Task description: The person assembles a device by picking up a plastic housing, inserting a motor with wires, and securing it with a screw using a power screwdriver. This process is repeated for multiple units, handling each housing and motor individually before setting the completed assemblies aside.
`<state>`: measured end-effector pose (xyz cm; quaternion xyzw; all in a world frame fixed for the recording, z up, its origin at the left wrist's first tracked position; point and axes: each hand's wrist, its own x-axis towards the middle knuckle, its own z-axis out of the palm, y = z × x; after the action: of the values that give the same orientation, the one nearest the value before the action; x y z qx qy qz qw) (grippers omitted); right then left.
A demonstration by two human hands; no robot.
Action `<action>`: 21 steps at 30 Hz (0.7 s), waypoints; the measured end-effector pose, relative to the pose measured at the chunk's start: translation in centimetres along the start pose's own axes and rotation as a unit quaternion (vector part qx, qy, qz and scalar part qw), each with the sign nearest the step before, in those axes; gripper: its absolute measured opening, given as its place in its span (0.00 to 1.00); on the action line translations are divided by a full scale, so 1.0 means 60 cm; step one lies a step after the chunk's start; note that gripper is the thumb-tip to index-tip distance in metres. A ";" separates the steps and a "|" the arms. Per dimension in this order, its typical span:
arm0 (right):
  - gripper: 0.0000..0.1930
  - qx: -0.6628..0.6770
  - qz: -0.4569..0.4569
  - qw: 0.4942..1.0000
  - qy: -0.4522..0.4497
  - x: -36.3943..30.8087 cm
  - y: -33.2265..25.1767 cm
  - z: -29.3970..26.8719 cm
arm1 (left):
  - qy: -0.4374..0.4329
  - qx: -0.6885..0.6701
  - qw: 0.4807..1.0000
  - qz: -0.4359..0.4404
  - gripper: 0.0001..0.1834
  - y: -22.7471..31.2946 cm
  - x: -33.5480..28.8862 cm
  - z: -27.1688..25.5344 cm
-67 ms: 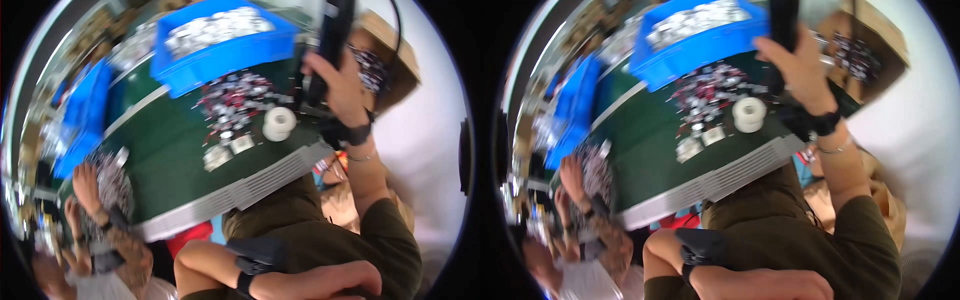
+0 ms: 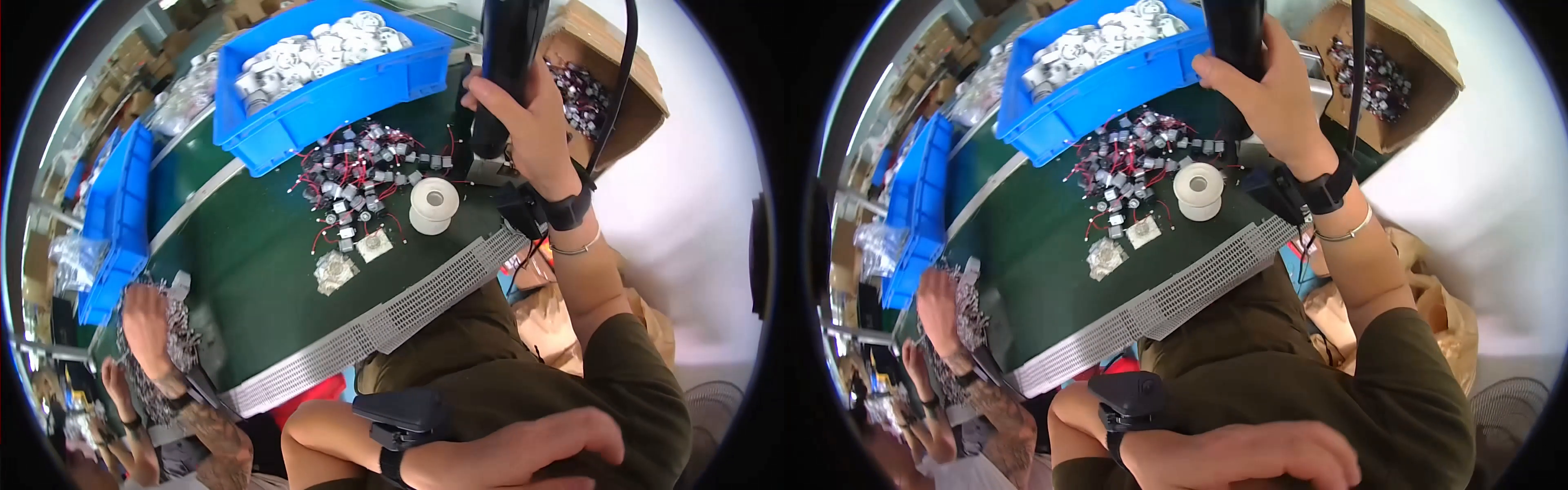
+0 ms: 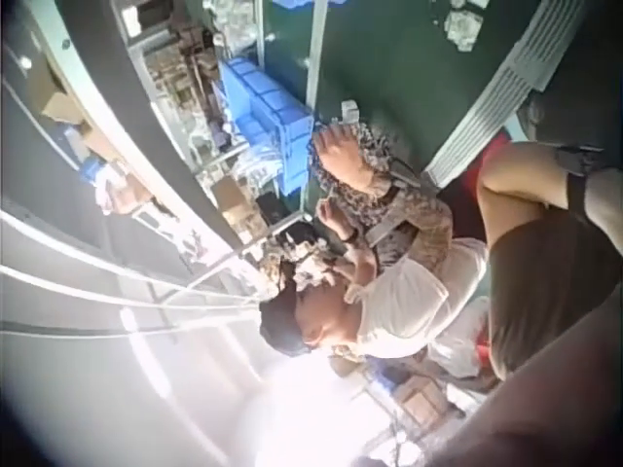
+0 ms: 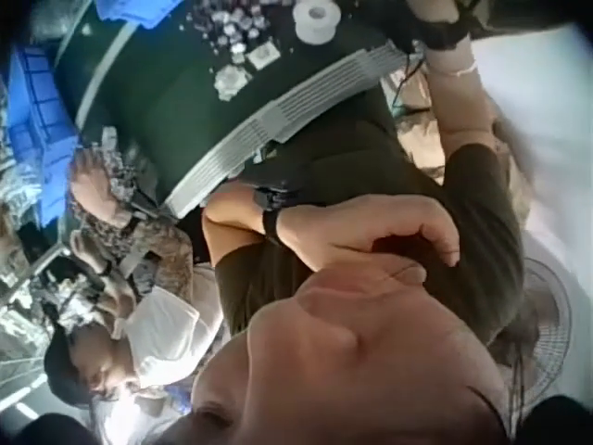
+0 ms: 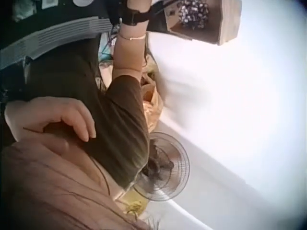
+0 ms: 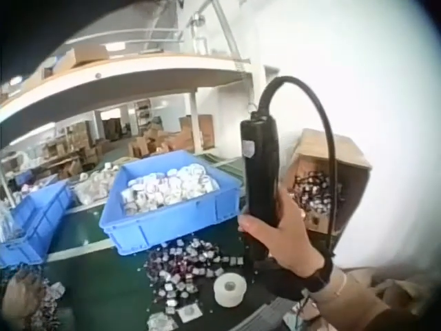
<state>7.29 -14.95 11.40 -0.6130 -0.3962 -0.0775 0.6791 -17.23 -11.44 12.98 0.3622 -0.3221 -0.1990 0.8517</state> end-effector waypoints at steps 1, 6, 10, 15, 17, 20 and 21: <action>0.16 -0.018 0.006 0.999 0.038 0.001 0.005 -0.015 | -0.015 0.059 0.998 0.032 0.17 0.001 0.013 -0.011; 0.21 -0.098 -0.097 0.980 0.144 0.016 0.035 -0.003 | -0.008 0.078 0.989 0.122 0.15 0.030 0.045 -0.026; 0.21 -0.229 -0.281 0.911 0.197 0.018 0.050 0.029 | -0.002 0.054 0.992 0.110 0.12 0.075 0.012 -0.071; 0.13 -0.355 -0.066 0.888 -0.286 0.011 0.083 0.078 | -0.046 0.189 0.966 0.169 0.20 0.106 -0.026 -0.147; 0.13 -0.403 0.001 0.820 -0.406 0.029 0.112 0.099 | -0.038 0.243 0.958 0.149 0.15 0.131 -0.045 -0.171; 0.14 -0.392 0.029 0.787 -0.475 0.041 0.149 0.102 | 0.094 0.447 0.889 0.039 0.12 0.192 -0.065 -0.219; 0.14 -0.413 0.053 0.754 -0.508 0.044 0.154 0.112 | 0.190 0.573 0.796 0.049 0.14 0.218 -0.069 -0.243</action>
<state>11.54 -5.77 5.49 -0.8032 -0.5792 0.1248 0.0620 -8.70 6.66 13.35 0.7981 -0.2263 0.1371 0.5413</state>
